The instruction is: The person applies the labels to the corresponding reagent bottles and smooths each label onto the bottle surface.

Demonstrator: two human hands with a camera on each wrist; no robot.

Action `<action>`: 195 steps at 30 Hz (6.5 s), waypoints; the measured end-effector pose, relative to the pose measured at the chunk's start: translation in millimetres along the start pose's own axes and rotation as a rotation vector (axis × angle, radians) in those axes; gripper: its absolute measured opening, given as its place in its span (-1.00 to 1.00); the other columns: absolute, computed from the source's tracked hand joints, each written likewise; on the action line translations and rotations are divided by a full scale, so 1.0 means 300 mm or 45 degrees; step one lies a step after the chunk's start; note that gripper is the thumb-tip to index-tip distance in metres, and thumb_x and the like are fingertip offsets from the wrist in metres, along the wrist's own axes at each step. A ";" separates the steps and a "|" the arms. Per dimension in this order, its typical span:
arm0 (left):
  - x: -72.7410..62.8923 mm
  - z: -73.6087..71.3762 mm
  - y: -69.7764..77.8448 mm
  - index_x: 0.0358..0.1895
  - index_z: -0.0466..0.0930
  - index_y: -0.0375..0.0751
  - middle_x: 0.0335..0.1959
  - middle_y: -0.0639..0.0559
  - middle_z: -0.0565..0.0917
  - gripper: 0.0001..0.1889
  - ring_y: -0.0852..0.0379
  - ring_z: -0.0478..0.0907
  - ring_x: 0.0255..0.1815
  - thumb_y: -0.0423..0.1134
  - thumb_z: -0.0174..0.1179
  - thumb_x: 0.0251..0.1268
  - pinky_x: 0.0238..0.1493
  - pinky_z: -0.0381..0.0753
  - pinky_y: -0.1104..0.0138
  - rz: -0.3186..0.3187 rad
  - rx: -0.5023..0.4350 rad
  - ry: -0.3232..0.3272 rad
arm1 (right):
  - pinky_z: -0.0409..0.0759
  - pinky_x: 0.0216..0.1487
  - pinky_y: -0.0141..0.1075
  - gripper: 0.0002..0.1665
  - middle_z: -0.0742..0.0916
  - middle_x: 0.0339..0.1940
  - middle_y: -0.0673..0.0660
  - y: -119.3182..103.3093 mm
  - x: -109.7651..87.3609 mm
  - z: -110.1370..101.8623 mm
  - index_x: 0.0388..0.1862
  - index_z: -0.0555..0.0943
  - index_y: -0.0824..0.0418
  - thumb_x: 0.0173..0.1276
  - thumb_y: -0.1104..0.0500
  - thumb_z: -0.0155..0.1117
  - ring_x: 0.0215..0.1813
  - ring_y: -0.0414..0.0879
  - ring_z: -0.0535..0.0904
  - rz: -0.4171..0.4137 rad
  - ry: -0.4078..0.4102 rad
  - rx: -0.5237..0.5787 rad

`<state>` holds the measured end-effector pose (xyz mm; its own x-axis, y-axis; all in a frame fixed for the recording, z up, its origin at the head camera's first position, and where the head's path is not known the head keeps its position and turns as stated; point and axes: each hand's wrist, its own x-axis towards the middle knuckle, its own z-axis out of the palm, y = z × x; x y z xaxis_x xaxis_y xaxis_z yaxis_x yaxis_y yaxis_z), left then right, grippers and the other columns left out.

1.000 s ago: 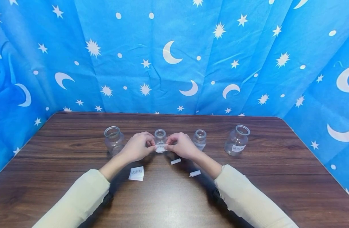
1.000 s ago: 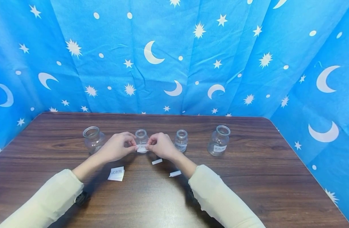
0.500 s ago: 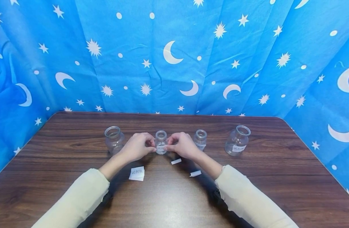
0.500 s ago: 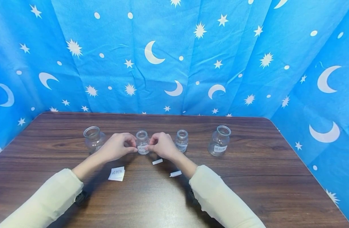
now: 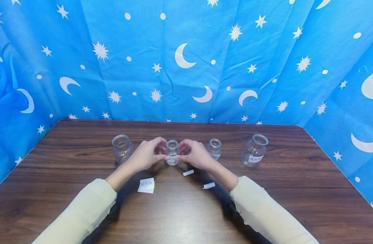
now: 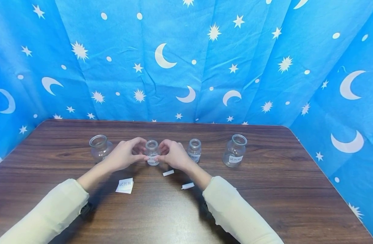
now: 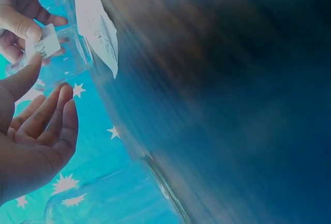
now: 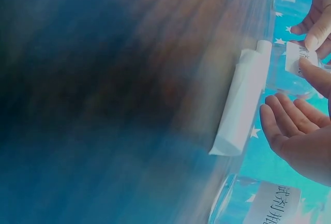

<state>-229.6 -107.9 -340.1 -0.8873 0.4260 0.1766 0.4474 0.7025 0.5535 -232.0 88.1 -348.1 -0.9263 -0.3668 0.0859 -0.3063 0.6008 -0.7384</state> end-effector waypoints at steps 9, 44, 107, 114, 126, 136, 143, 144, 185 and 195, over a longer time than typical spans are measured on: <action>0.001 -0.008 -0.004 -0.06 0.55 -0.25 -0.34 0.06 0.63 -0.62 0.17 0.56 -0.32 -0.17 0.33 0.04 -0.24 0.52 0.29 0.018 0.000 -0.025 | 0.51 -0.16 -0.29 -0.59 0.66 -0.30 0.07 0.010 0.006 -0.003 -0.12 0.54 0.27 0.08 0.13 0.40 -0.23 -0.11 0.57 -0.111 -0.046 -0.031; 0.022 0.017 -0.027 0.00 0.41 -0.18 -0.30 0.05 0.63 -0.47 0.15 0.57 -0.29 -0.22 0.41 -0.10 -0.22 0.53 0.28 0.148 0.082 -0.088 | 0.50 -0.40 -0.46 -0.52 0.66 -0.38 0.12 0.010 0.016 0.017 -0.12 0.42 0.31 0.03 0.22 0.43 -0.41 -0.17 0.56 -0.288 -0.073 -0.179; -0.156 -0.096 -0.047 -0.33 0.57 -0.20 -0.59 0.17 0.51 -0.78 0.28 0.42 -0.53 -0.25 0.37 -0.08 -0.43 0.42 0.34 -0.040 0.128 -0.480 | 0.49 -0.24 -0.42 -0.77 0.69 -0.37 -0.02 0.008 -0.053 -0.052 -0.22 0.61 0.28 0.22 0.14 0.27 -0.31 -0.27 0.55 -0.357 -0.436 -0.180; -0.194 -0.090 -0.075 -0.38 0.51 -0.15 -0.60 0.15 0.44 -0.75 0.25 0.35 -0.56 -0.29 0.40 -0.13 -0.49 0.36 0.36 -0.050 0.113 -0.450 | 0.51 -0.17 -0.39 -0.72 0.69 -0.32 0.07 -0.031 -0.078 0.008 -0.16 0.59 0.30 0.20 0.16 0.29 -0.26 -0.23 0.58 -0.455 -0.527 -0.147; -0.205 -0.070 -0.076 -0.54 0.40 -0.07 -0.64 0.24 0.36 -0.77 0.34 0.26 -0.60 -0.36 0.32 -0.04 -0.55 0.29 0.43 0.133 0.129 -0.454 | 0.46 -0.14 -0.46 -0.67 0.66 -0.26 0.09 -0.106 -0.093 0.087 -0.07 0.57 0.30 0.20 0.18 0.28 -0.22 -0.18 0.55 -0.543 -0.574 -0.195; -0.214 -0.076 -0.053 -0.51 0.38 -0.08 -0.66 0.24 0.42 -0.78 0.35 0.30 -0.65 -0.41 0.25 0.06 -0.61 0.31 0.44 0.130 0.017 -0.441 | 0.44 -0.23 -0.51 -0.73 0.65 -0.34 0.03 -0.111 -0.103 0.118 -0.12 0.58 0.25 0.20 0.18 0.28 -0.30 -0.29 0.51 -0.496 -0.529 -0.207; -0.210 -0.090 -0.026 -0.47 0.40 -0.08 -0.62 0.24 0.47 -0.81 0.34 0.37 -0.58 -0.41 0.21 0.10 -0.55 0.37 0.42 0.143 -0.071 -0.439 | 0.42 -0.31 -0.52 -0.97 0.62 -0.47 -0.06 -0.113 -0.103 0.107 -0.40 0.59 0.22 0.20 0.26 0.25 -0.42 -0.35 0.44 -0.539 -0.467 -0.160; -0.209 -0.093 -0.021 -0.47 0.41 -0.08 -0.61 0.23 0.47 -0.82 0.34 0.38 -0.57 -0.42 0.21 0.10 -0.54 0.38 0.42 0.148 -0.082 -0.435 | 0.42 -0.32 -0.51 -0.97 0.62 -0.48 -0.07 -0.112 -0.103 0.103 -0.41 0.59 0.21 0.20 0.27 0.24 -0.43 -0.35 0.44 -0.536 -0.463 -0.146; -0.190 -0.075 0.047 -0.32 0.61 -0.20 -0.54 0.13 0.60 -0.95 0.30 0.51 -0.50 -0.34 0.18 0.19 -0.42 0.48 0.39 0.153 -0.260 -0.229 | 0.57 -0.27 -0.31 -0.93 0.65 -0.50 0.12 -0.088 -0.096 0.047 -0.42 0.55 0.38 0.24 0.43 0.13 -0.39 -0.17 0.56 -0.334 -0.464 0.378; -0.183 -0.061 0.047 -0.30 0.62 -0.20 -0.43 0.08 0.65 -0.93 0.21 0.57 -0.41 -0.37 0.16 0.19 -0.35 0.52 0.36 0.171 -0.309 -0.243 | 0.54 -0.25 -0.36 -0.93 0.68 -0.46 0.13 -0.086 -0.092 0.049 -0.41 0.59 0.37 0.22 0.41 0.16 -0.39 -0.29 0.54 -0.347 -0.457 0.368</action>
<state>-176.8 -131.8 -327.0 -0.7749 0.6210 0.1181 0.4990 0.4862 0.7174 -195.4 72.3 -341.2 -0.6729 -0.7325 0.1031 -0.4054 0.2485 -0.8797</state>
